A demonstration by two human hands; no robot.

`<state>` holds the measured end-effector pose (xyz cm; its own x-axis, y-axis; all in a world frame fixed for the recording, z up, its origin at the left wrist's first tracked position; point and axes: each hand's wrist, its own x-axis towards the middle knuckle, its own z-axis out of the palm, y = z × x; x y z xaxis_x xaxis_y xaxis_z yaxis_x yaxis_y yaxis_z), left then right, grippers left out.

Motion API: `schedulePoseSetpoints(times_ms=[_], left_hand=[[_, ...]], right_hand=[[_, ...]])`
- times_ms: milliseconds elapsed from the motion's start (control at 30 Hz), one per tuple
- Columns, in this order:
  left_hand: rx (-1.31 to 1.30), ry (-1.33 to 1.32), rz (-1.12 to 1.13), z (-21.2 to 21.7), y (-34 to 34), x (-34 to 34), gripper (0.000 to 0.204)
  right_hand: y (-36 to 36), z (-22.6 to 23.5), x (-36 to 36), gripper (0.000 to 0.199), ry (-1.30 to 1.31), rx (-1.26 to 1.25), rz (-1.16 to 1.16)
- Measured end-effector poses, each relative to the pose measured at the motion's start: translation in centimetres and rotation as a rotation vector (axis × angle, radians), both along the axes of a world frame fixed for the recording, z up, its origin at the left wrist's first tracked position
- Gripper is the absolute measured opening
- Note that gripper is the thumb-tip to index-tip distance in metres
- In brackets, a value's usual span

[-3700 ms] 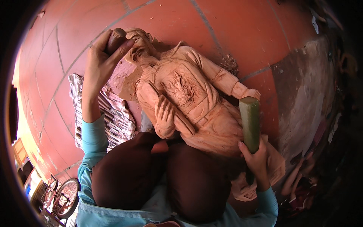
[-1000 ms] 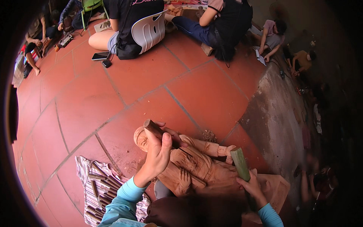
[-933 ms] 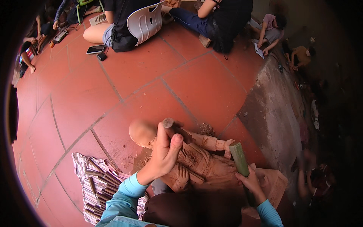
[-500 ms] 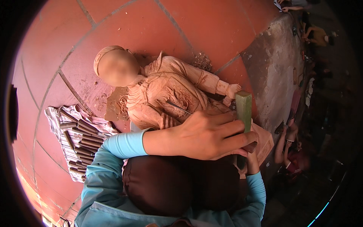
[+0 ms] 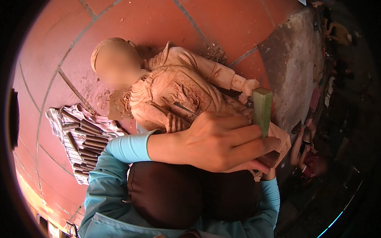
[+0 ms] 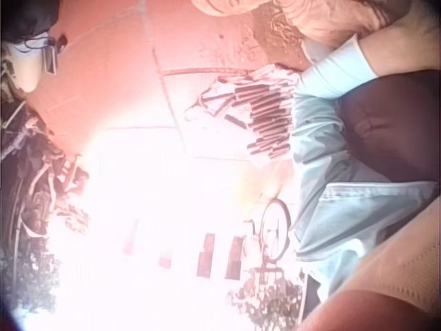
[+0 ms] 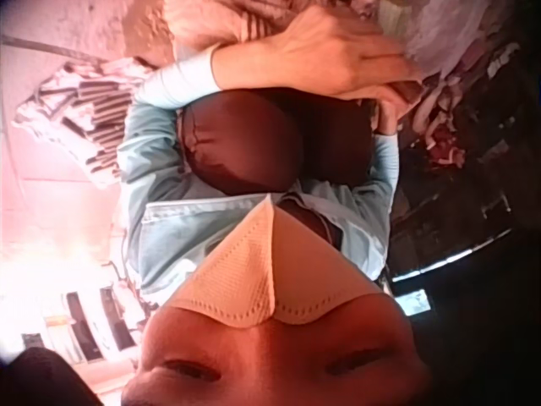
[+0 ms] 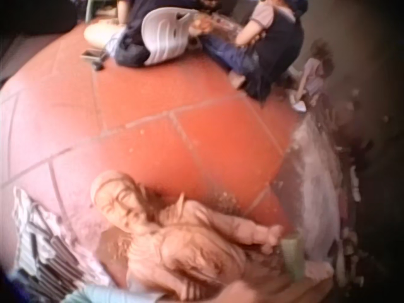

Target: The person is carving a wooden statue of a figure using a chisel and a mallet. They repeatedly strike the chisel with the mallet to shape the wood, focusing on the torso and clothing details of the statue.

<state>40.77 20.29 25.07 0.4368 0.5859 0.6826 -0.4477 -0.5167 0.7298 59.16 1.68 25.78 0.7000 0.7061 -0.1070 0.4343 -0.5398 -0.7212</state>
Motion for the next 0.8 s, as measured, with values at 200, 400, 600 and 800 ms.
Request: schedulePoseSetpoints(times_ms=[200, 400, 600, 800], left_hand=[[-0.017, -0.052, 0.057, -0.1, 0.5, 0.2, 0.044], [-0.094, 0.016, 0.053, 0.1, 0.9, 0.5, 0.044], [-0.129, -0.051, 0.059, -0.8, 1.5, 0.6, 0.044], [-0.105, -0.065, 0.064, -0.2, 1.6, -0.3, 0.045]], right_hand=[[-0.2, 0.6, -0.5, 0.041, -0.064, -0.004, 0.027], [-2.0, 4.7, -2.3, 0.040, -0.240, 0.033, 0.049], [1.7, 8.5, -5.0, 0.042, -0.754, -0.123, 0.158], [3.3, 10.5, -5.0, 0.047, -0.735, 0.053, 0.147]])
